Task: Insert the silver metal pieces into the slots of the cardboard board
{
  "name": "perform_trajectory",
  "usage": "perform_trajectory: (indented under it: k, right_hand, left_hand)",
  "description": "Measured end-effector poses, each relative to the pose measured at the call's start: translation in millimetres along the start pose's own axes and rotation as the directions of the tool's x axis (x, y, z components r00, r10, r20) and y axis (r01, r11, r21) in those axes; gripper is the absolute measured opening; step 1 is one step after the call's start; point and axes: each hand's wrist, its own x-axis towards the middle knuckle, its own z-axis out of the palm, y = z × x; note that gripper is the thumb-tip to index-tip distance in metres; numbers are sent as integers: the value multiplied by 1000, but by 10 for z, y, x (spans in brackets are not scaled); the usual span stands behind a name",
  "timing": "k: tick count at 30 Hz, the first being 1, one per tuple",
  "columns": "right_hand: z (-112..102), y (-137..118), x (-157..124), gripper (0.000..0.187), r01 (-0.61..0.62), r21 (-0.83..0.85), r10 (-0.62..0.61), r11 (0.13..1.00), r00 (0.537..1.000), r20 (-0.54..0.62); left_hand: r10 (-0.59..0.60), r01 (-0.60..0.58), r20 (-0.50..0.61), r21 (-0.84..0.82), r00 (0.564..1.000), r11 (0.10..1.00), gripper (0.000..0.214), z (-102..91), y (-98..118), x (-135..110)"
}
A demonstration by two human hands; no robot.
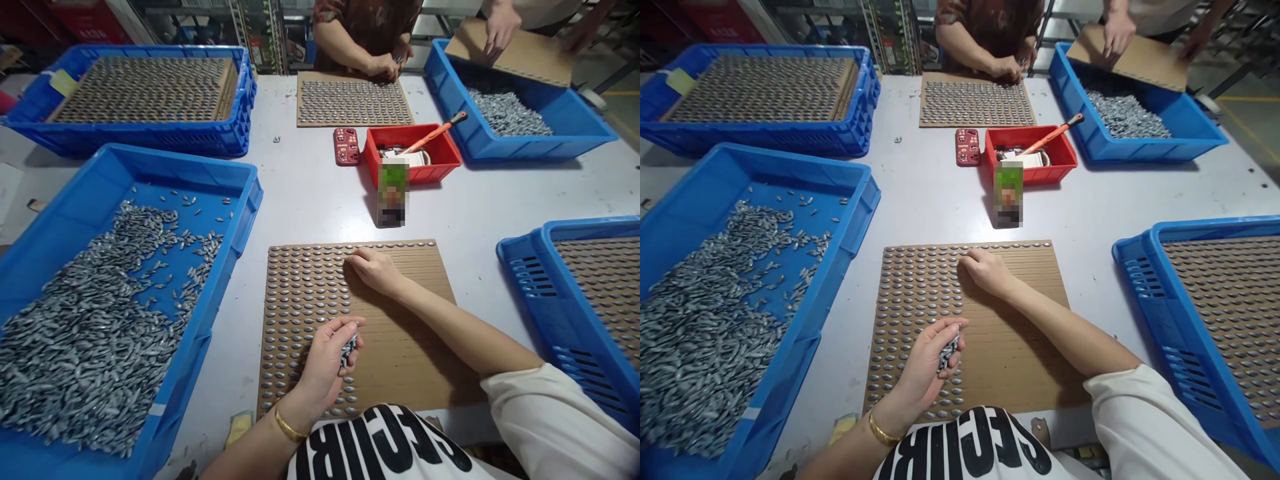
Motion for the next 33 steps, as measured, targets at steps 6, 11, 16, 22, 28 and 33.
perform_trajectory:
  k: [6,11,16,22,28,33]
  right_hand:
    - [-2,-10,11,21,-3,-14,3,1000,1000,19]
    - [-24,9,17,23,-18,72,17,997,1000,12]
    - [-358,-218,-121,23,-2,451,19,892,999,-34]
    - [-756,-603,-349,27,149,647,-234,748,971,47]
    - [-740,-639,-443,20,354,421,-373,835,927,-41]
    - [-595,-398,-407,16,208,404,-190,891,978,-86]
  left_hand:
    - [14,-14,5,-19,1000,1000,31,-9,-6,2]
    - [25,-26,-19,-31,999,999,32,0,25,1]
    - [55,-56,-13,-48,998,997,32,-11,84,3]
    - [46,-48,-22,-131,999,990,19,-13,89,37]
    - [-18,17,-9,-146,1000,989,16,-16,56,48]
    - [-4,6,16,-114,1000,993,27,-30,85,42]
